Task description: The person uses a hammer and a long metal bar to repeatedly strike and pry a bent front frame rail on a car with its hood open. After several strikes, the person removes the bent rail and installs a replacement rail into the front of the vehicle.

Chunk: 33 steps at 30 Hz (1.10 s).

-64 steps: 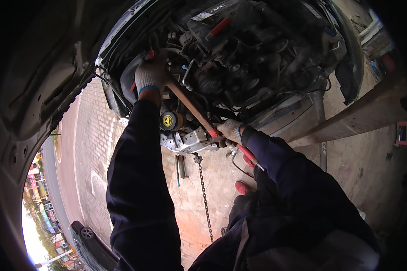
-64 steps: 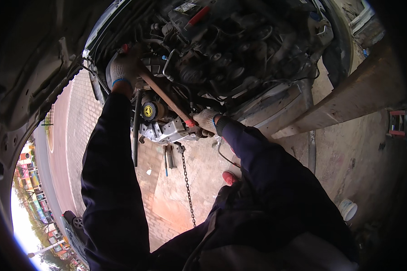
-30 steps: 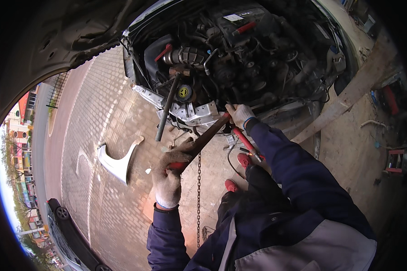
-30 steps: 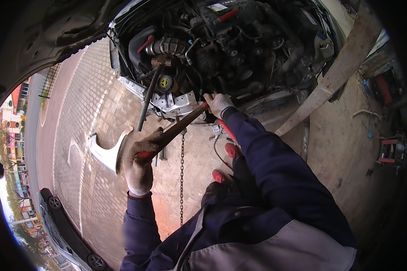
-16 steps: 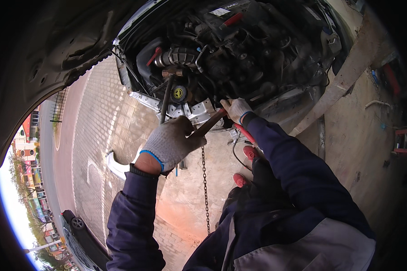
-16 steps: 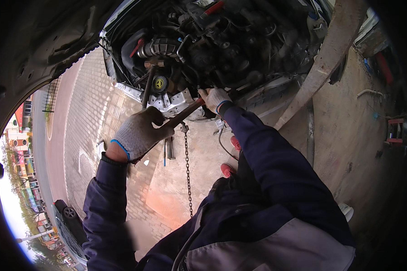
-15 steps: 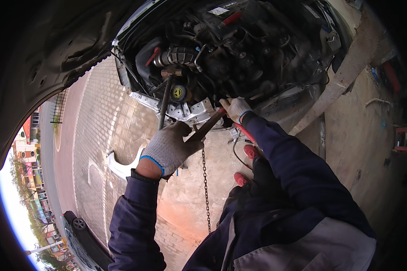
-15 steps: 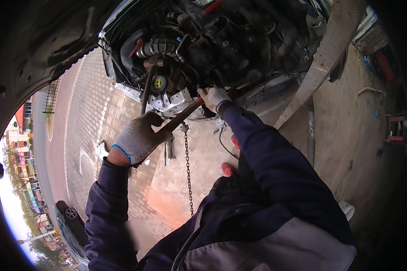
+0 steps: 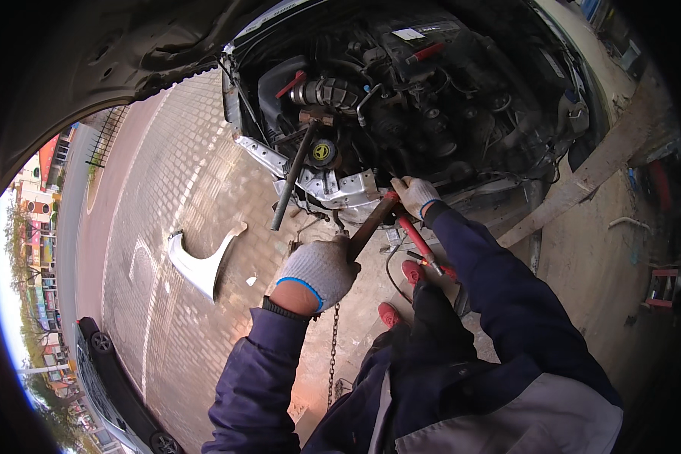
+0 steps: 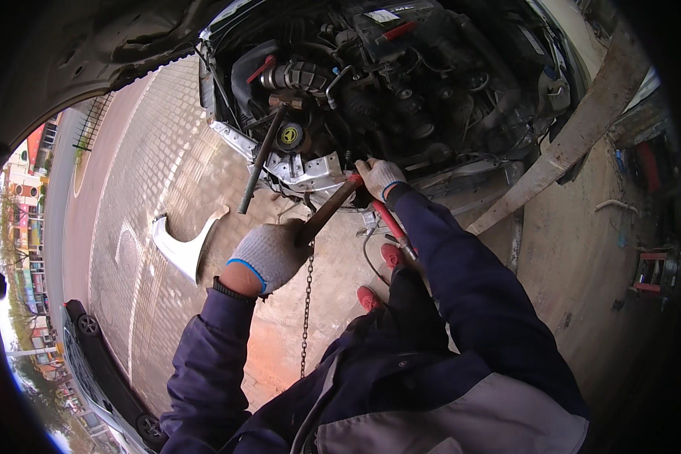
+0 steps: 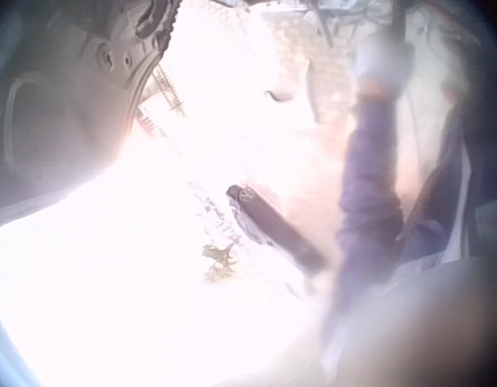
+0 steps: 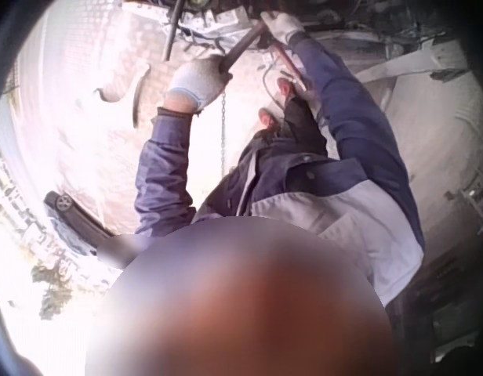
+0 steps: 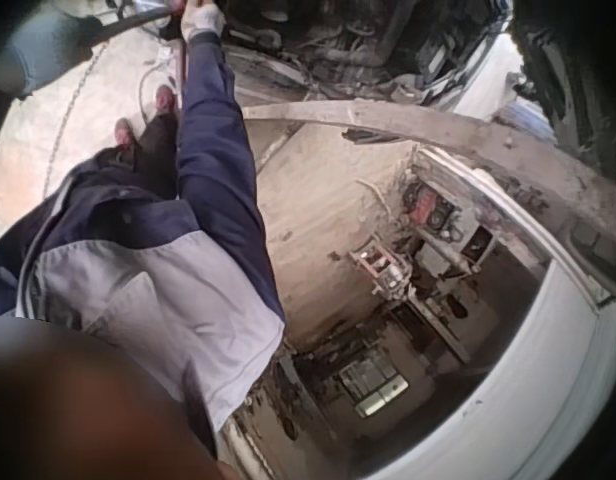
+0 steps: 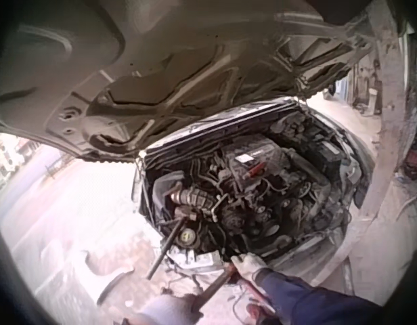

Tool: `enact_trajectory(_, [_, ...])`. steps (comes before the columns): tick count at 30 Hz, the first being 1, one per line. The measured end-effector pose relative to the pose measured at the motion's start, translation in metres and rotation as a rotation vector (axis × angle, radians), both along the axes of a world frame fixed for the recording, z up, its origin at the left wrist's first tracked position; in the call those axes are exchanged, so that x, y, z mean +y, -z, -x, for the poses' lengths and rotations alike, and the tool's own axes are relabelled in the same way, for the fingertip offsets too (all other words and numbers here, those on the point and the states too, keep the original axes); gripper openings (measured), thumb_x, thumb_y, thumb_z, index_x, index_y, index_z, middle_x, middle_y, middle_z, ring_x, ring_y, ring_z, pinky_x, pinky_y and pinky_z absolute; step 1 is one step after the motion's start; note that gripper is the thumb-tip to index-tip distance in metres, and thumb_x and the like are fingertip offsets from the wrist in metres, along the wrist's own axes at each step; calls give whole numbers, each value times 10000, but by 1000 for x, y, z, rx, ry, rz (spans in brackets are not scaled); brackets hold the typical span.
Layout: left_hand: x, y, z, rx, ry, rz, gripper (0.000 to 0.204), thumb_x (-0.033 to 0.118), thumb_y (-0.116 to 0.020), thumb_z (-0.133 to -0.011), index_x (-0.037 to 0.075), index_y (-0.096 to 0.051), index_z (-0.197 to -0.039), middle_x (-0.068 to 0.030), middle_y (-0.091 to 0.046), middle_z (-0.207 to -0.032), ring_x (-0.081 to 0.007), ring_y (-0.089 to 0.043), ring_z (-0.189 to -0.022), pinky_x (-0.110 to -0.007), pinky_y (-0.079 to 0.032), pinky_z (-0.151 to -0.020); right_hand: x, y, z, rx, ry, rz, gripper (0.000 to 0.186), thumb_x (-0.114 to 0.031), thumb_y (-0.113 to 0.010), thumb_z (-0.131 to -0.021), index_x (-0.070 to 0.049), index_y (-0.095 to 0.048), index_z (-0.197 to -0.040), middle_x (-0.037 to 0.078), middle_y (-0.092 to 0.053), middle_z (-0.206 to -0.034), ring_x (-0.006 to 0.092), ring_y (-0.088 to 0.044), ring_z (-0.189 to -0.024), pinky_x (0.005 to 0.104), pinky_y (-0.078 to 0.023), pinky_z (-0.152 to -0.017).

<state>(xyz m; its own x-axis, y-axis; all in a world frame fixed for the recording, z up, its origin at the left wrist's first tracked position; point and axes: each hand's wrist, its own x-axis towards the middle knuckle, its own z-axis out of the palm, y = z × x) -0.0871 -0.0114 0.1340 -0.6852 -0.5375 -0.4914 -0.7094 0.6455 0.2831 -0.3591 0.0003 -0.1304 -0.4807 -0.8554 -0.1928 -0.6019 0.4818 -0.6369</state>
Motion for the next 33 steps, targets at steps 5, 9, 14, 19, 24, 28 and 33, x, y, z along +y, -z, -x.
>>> enact_trajectory(5, [4, -2, -1, 15, -31, 22, 357, 310, -660, -961, -7, -711, -1116, -267, -768, -966, -447, -753, -940, -550, -599, -812, -32, -64, -7, 66, 51, 291, 384, -404, -642, -1046, -67, -755, -1194, 177, -786, -1156, 359, -752, -1072, 438, -597, -917])
enact_trajectory(9, [6, -6, -3, 75, -73, 47, 281, 241, -664, -916, 16, -773, -1044, -254, -774, -962, -438, -761, -926, -537, -607, -799, -105, -85, -42, -116, -213, 261, 439, -452, -655, -1034, -59, -745, -1206, 175, -789, -1162, 365, -748, -1091, 427, -588, -948])
enact_trajectory(14, [6, -9, -7, 101, -124, -15, 233, 200, -708, -861, 47, -817, -999, -239, -787, -993, -413, -777, -942, -496, -622, -819, -207, -66, -89, -17, -303, 45, 746, -640, -599, -994, -78, -618, -1484, 235, -695, -1405, 392, -652, -1321, 424, -510, -1121])
enact_trajectory(19, [10, -4, -13, 136, -179, -51, 249, 191, -711, -883, 65, -809, -1075, -200, -802, -1044, -372, -788, -975, -464, -622, -832, -265, -42, -118, -38, -237, -60, 886, -676, -684, -913, 6, -577, -1469, 276, -676, -1413, 413, -657, -1307, 441, -518, -1101])
enact_trajectory(24, [16, -2, -15, 170, -276, -83, 249, 188, -716, -885, 72, -807, -1085, -192, -802, -1036, -361, -789, -972, -460, -622, -834, -290, -17, -135, 22, -100, -2, 864, -441, -783, -850, -4, -493, -1536, 253, -713, -1349, 409, -697, -1227, 439, -547, -1059])
enact_trajectory(28, [16, -3, -14, 147, -274, -94, 237, 193, -710, -879, 76, -816, -1056, -200, -802, -1038, -365, -790, -969, -466, -623, -827, -288, -17, -125, -166, 14, 86, 914, -340, -819, -820, 2, -449, -1582, 267, -718, -1319, 409, -703, -1196, 416, -541, -1061])
enact_trajectory(33, [15, -1, -14, 166, -185, -15, 232, 207, -680, -863, 53, -813, -975, -227, -780, -935, -409, -775, -887, -507, -622, -772, -258, -86, -65, -1031, 140, 94, 244, -117, -699, -966, 30, -676, -1159, 121, -717, -917, 226, -709, -702, 363, -627, -616])
